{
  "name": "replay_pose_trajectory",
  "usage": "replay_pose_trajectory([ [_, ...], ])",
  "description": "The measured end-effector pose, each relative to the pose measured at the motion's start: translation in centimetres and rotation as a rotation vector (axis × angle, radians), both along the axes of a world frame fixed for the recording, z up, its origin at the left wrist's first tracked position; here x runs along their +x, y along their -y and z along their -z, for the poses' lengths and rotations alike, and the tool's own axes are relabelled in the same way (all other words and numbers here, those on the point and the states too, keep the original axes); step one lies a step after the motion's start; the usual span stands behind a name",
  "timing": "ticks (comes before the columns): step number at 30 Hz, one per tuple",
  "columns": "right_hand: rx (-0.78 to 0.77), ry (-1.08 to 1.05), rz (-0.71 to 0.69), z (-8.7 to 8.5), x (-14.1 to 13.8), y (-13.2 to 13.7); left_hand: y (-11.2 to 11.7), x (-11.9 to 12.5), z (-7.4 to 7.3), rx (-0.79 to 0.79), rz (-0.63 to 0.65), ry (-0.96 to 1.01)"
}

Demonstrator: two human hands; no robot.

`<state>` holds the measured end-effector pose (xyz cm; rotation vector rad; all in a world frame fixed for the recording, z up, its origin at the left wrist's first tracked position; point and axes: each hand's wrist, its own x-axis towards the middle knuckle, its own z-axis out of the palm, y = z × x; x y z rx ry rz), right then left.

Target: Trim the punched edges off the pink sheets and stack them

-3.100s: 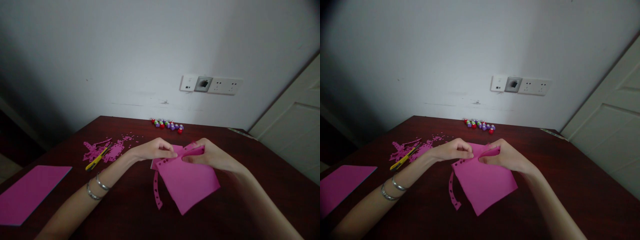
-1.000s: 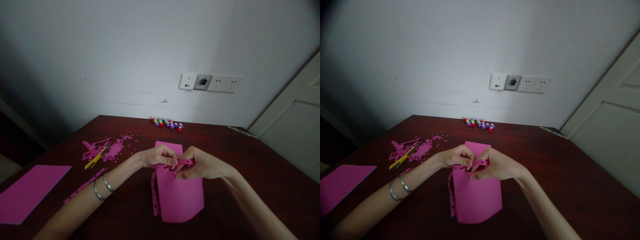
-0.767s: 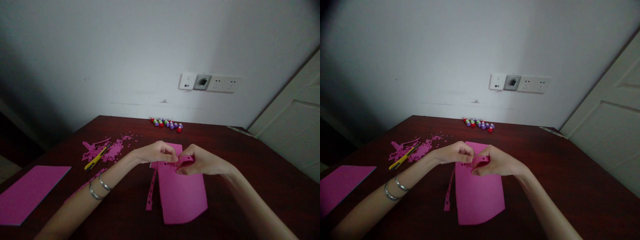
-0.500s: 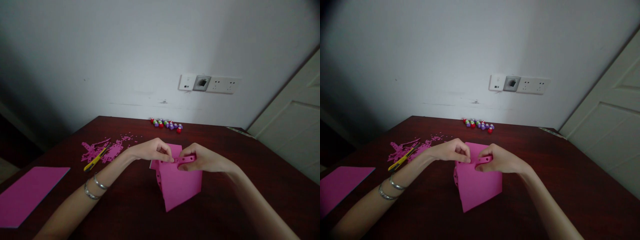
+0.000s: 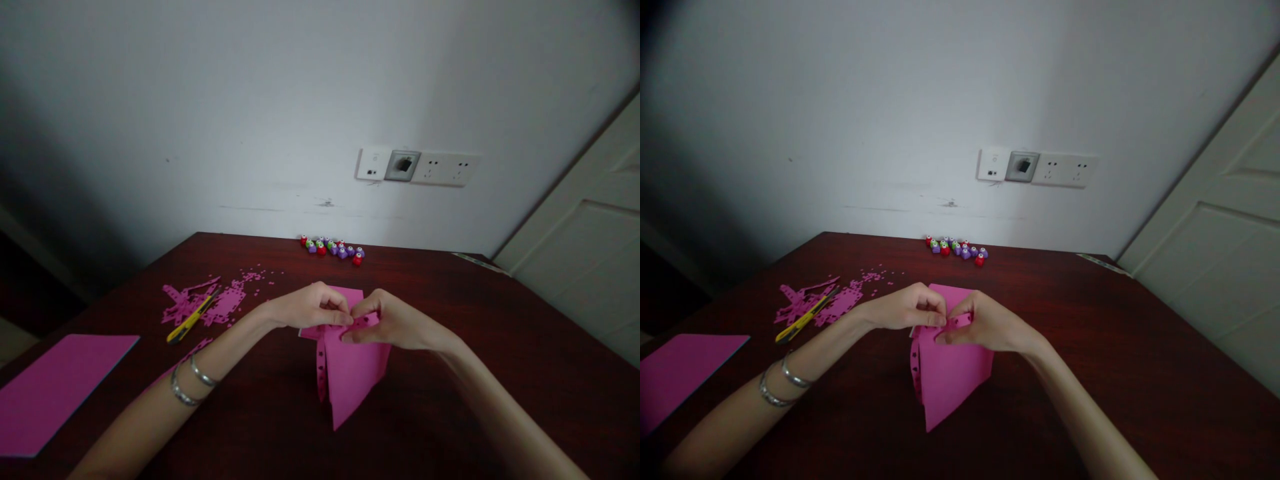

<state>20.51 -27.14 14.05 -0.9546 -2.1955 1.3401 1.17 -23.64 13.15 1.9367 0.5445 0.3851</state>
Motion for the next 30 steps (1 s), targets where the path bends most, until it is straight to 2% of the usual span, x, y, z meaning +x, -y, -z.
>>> replay_pose_trajectory([
  [12,-0.076,0.023,-0.086,-0.5,0.3,0.4,0.2,0.4,0.3,-0.356,0.107,0.095],
  [15,-0.082,0.023,-0.099,-0.8,0.3,0.6,0.3,0.4,0.5,-0.393,0.124,0.116],
  [20,-0.043,0.061,-0.077,-0.9,0.5,0.4,0.2,0.3,0.6,-0.369,0.048,0.135],
  [24,0.007,0.061,-0.046,-1.1,0.9,0.0,-0.4,-0.5,0.3,-0.244,-0.071,0.164],
  [30,0.039,0.059,0.007,-1.0,1.6,-0.6,-0.7,-1.2,0.1,-0.124,-0.049,0.078],
])
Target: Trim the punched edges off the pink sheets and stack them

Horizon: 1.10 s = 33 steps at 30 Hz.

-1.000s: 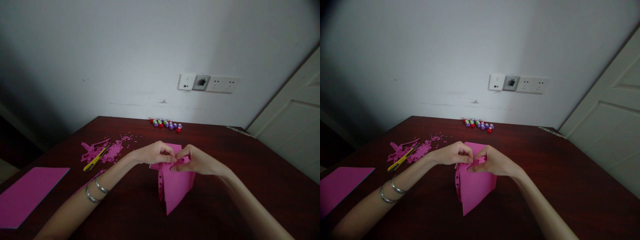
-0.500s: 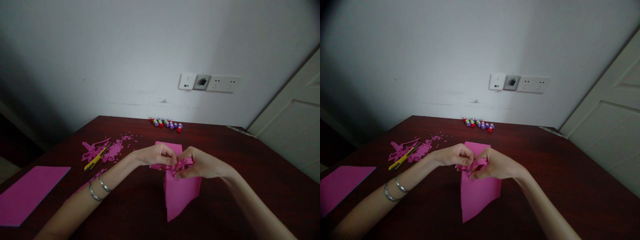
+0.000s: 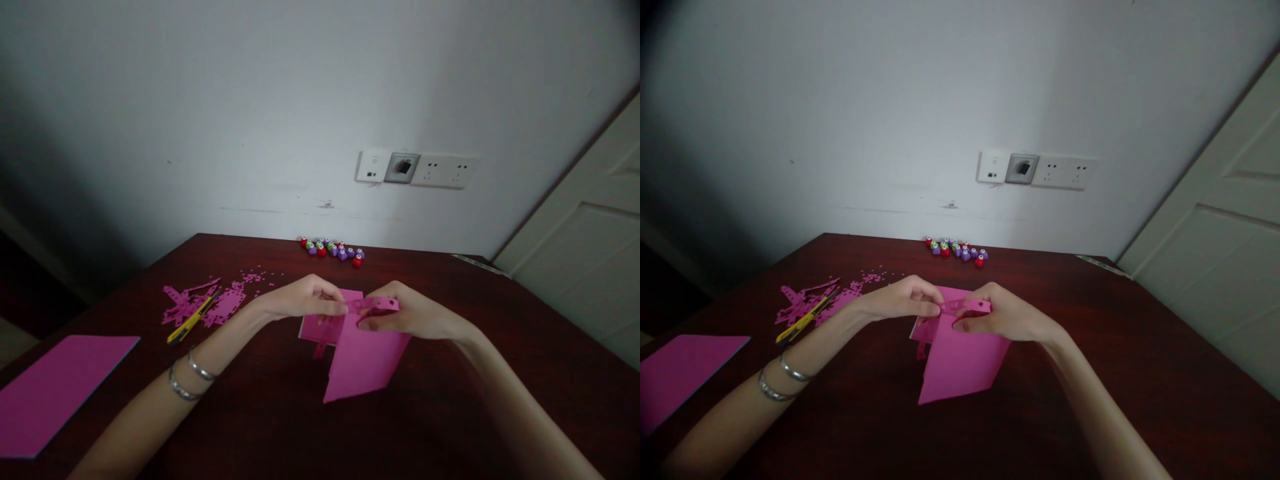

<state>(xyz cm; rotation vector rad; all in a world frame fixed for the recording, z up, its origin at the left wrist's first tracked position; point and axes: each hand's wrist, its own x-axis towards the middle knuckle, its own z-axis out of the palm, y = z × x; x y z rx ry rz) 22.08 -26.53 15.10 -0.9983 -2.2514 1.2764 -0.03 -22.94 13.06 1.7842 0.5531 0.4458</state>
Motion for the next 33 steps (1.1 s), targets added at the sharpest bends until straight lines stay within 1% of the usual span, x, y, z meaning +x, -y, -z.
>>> replay_pose_trajectory([
  [7,-0.025,-0.032,-0.049,0.5,-0.2,-0.1,0.7,0.7,0.0,0.141,-0.016,-0.048],
  [12,0.023,-0.037,-0.024,0.5,-0.9,0.4,0.9,0.9,-0.3,0.201,0.006,-0.096],
  [16,0.030,-0.006,-0.035,0.4,-1.2,0.5,1.0,0.9,-0.7,0.209,0.021,-0.066],
  [20,0.033,-0.004,-0.042,0.4,-1.2,0.6,1.0,0.9,-0.7,0.177,0.041,-0.046],
  [24,0.010,-0.042,-0.025,0.5,-1.0,0.7,0.9,1.1,-0.4,0.086,0.030,-0.025],
  [29,-0.058,-0.065,-0.079,0.3,-1.1,1.0,0.9,1.3,0.1,-0.043,0.058,0.046],
  [33,-0.047,-0.037,-0.134,0.3,-1.5,1.1,0.9,1.5,0.4,-0.111,0.032,0.099],
])
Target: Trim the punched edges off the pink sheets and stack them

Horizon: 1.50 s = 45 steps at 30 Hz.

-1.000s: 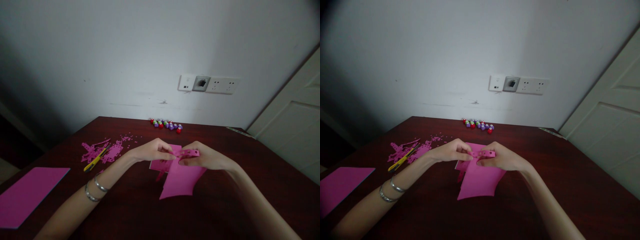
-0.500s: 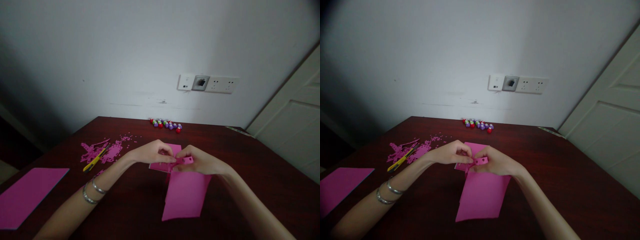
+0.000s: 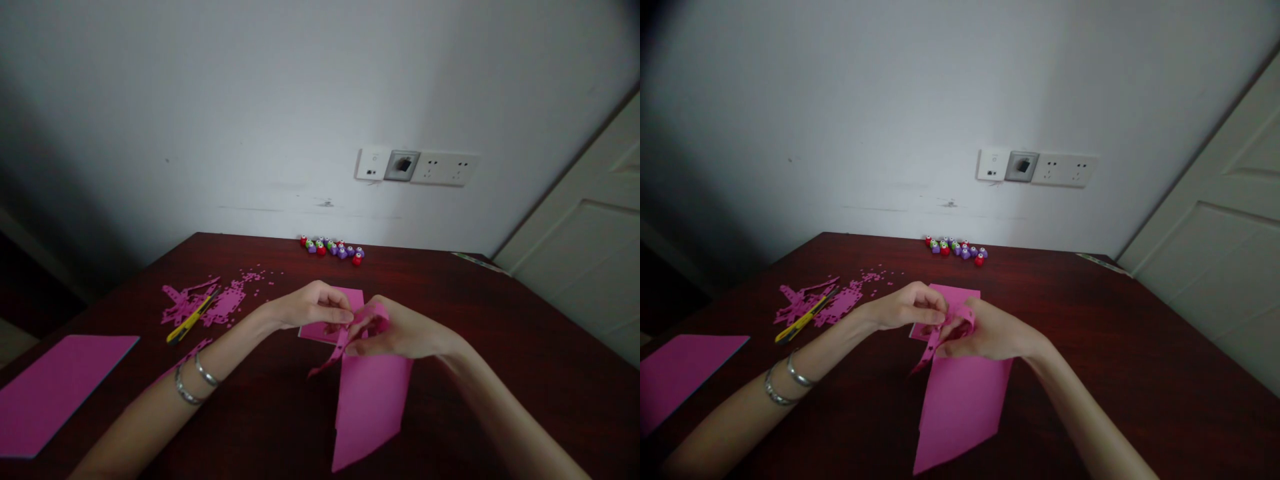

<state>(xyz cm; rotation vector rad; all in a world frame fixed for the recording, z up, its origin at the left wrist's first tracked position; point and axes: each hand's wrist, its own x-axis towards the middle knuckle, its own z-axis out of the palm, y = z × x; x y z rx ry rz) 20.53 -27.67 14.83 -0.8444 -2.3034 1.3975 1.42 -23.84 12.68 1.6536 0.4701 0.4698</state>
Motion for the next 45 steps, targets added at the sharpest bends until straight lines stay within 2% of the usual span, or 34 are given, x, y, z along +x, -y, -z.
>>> replay_pose_trajectory([
  [5,-0.055,0.008,0.024,0.2,0.2,-0.3,-1.3,-1.7,-1.1,-0.032,-0.037,-0.005],
  [8,-0.015,-0.003,0.079,0.1,0.6,-0.7,-3.6,-4.9,-2.0,0.028,-0.102,-0.125],
  [10,0.000,-0.017,0.147,0.0,0.8,-0.9,-5.5,-7.8,-2.1,0.106,-0.156,-0.278],
  [13,-0.042,-0.054,0.287,0.0,1.0,-1.1,-8.2,-12.1,-0.9,0.177,-0.296,-0.543],
  [15,-0.080,-0.098,0.365,0.0,1.1,-1.2,-9.4,-14.4,0.3,0.135,-0.356,-0.737],
  [17,-0.113,-0.145,0.414,0.2,1.2,-1.4,-10.1,-16.1,1.4,0.085,-0.363,-0.837],
  [21,-0.127,-0.192,0.460,0.4,1.6,-2.0,-10.4,-17.9,2.2,0.005,-0.477,-1.129],
  [28,-0.094,-0.212,0.506,0.1,1.9,-2.1,-10.5,-19.2,1.6,0.088,-0.699,-1.352],
  [30,-0.094,-0.236,0.521,0.1,1.9,-2.0,-10.5,-18.9,1.0,0.184,-0.806,-1.396],
  [32,-0.079,-0.289,0.561,0.3,1.9,-2.1,-10.3,-17.8,0.2,0.363,-0.893,-1.351],
  [33,-0.066,-0.327,0.595,0.4,1.9,-2.2,-10.1,-17.0,-0.3,0.448,-0.890,-1.262],
  [34,-0.051,-0.372,0.639,0.5,1.8,-2.4,-9.7,-16.0,-0.8,0.492,-0.827,-1.129],
  [36,-0.027,-0.472,0.751,0.7,1.8,-2.8,-8.6,-13.6,-1.7,0.417,-0.605,-0.765],
  [38,-0.007,-0.569,0.863,1.0,1.9,-3.2,-7.3,-11.0,-2.2,0.234,-0.388,-0.412],
  [40,0.022,-0.639,0.943,1.3,2.1,-3.6,-6.1,-8.5,-2.2,0.124,-0.218,-0.159],
  [42,0.053,-0.675,0.980,1.7,2.3,-4.0,-5.0,-6.3,-1.8,0.086,-0.131,-0.021],
  [45,0.078,-0.699,1.002,2.1,2.5,-4.4,-3.7,-3.8,-0.9,0.098,-0.139,0.013],
])
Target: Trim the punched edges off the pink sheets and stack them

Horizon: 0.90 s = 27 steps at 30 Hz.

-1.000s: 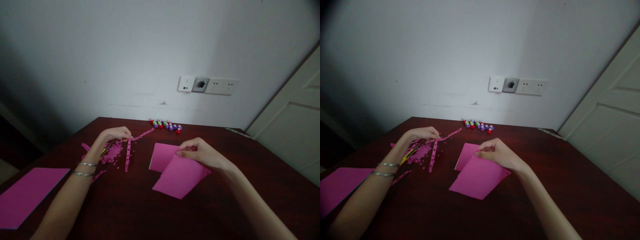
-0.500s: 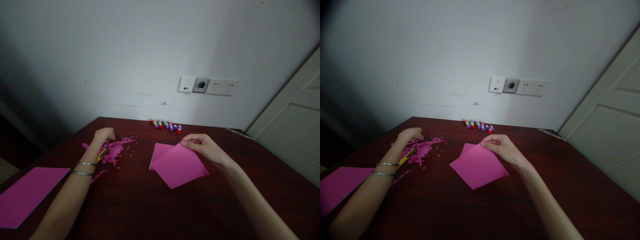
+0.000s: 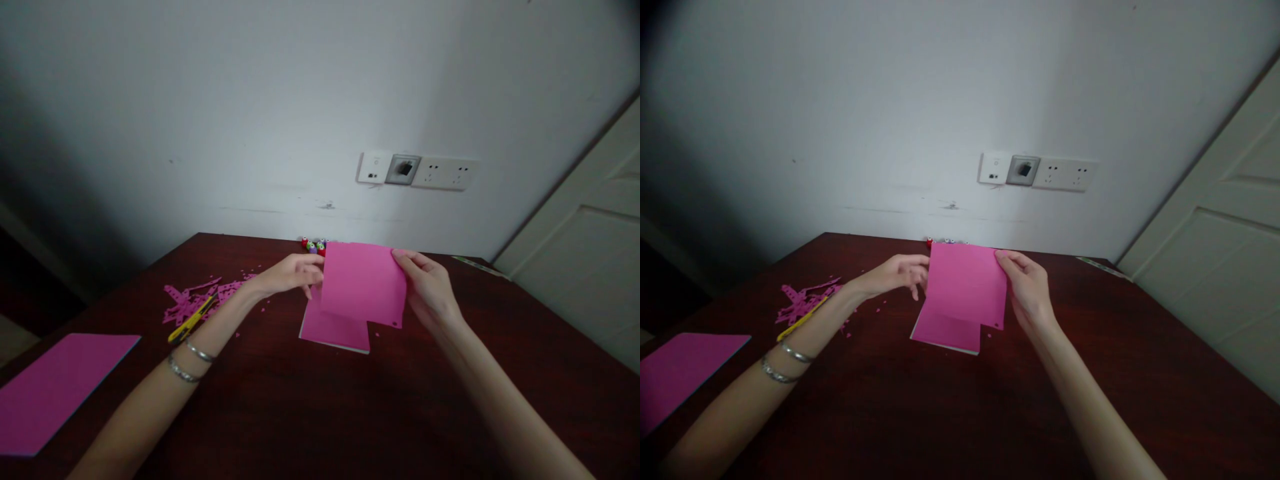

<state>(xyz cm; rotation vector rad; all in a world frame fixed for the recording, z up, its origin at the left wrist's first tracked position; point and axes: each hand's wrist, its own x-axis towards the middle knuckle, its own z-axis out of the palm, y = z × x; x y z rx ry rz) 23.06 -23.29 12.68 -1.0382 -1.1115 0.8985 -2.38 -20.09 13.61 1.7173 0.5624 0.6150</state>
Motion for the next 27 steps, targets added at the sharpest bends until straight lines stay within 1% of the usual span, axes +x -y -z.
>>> replay_pose_trajectory([
  [2,0.001,-0.037,0.001,0.0,0.0,-0.1,0.5,1.1,0.4,0.003,-0.060,-0.025],
  [4,-0.023,-0.093,-0.039,-0.2,-0.1,0.0,0.7,1.6,0.7,-0.012,-0.127,-0.038],
  [5,-0.046,-0.117,-0.081,-0.4,-0.1,0.1,0.7,1.6,0.9,-0.026,-0.159,-0.031],
  [7,-0.112,-0.138,-0.213,-0.9,-0.2,0.5,0.2,1.4,1.1,-0.057,-0.227,0.016],
  [10,-0.210,-0.113,-0.408,-1.4,-0.2,1.0,-0.8,1.0,1.8,-0.086,-0.338,0.115],
  [12,-0.255,-0.062,-0.472,-1.3,-0.3,1.1,-1.3,0.8,2.3,-0.103,-0.401,0.156],
  [14,-0.280,0.010,-0.485,-1.0,-0.4,1.1,-1.7,0.8,2.8,-0.127,-0.440,0.184],
  [16,-0.278,0.079,-0.459,-0.7,-0.3,0.8,-2.0,0.8,3.0,-0.147,-0.439,0.185],
  [17,-0.268,0.106,-0.434,-0.6,-0.2,0.7,-2.1,0.6,2.9,-0.153,-0.419,0.156],
  [19,-0.243,0.161,-0.382,-0.6,0.0,0.6,-2.4,0.0,2.6,-0.152,-0.372,0.007],
  [20,-0.232,0.199,-0.371,-0.7,0.1,0.6,-2.6,-0.5,2.3,-0.126,-0.379,-0.099],
  [21,-0.224,0.247,-0.377,-0.9,0.3,0.7,-2.8,-1.0,1.9,-0.066,-0.424,-0.208],
  [22,-0.218,0.307,-0.402,-1.1,0.3,0.9,-2.8,-1.4,1.5,0.036,-0.513,-0.301],
  [23,-0.213,0.375,-0.448,-1.4,0.4,1.1,-2.8,-1.8,1.0,0.177,-0.630,-0.359],
  [24,-0.207,0.442,-0.506,-1.6,0.3,1.4,-2.5,-2.0,0.4,0.342,-0.742,-0.377],
  [25,-0.201,0.504,-0.573,-1.9,0.2,1.8,-2.0,-2.1,-0.2,0.490,-0.805,-0.364],
  [26,-0.195,0.555,-0.639,-2.1,0.0,2.2,-1.4,-1.9,-0.9,0.589,-0.801,-0.328],
  [27,-0.188,0.592,-0.698,-2.2,-0.2,2.6,-0.5,-1.6,-1.5,0.630,-0.723,-0.280],
])
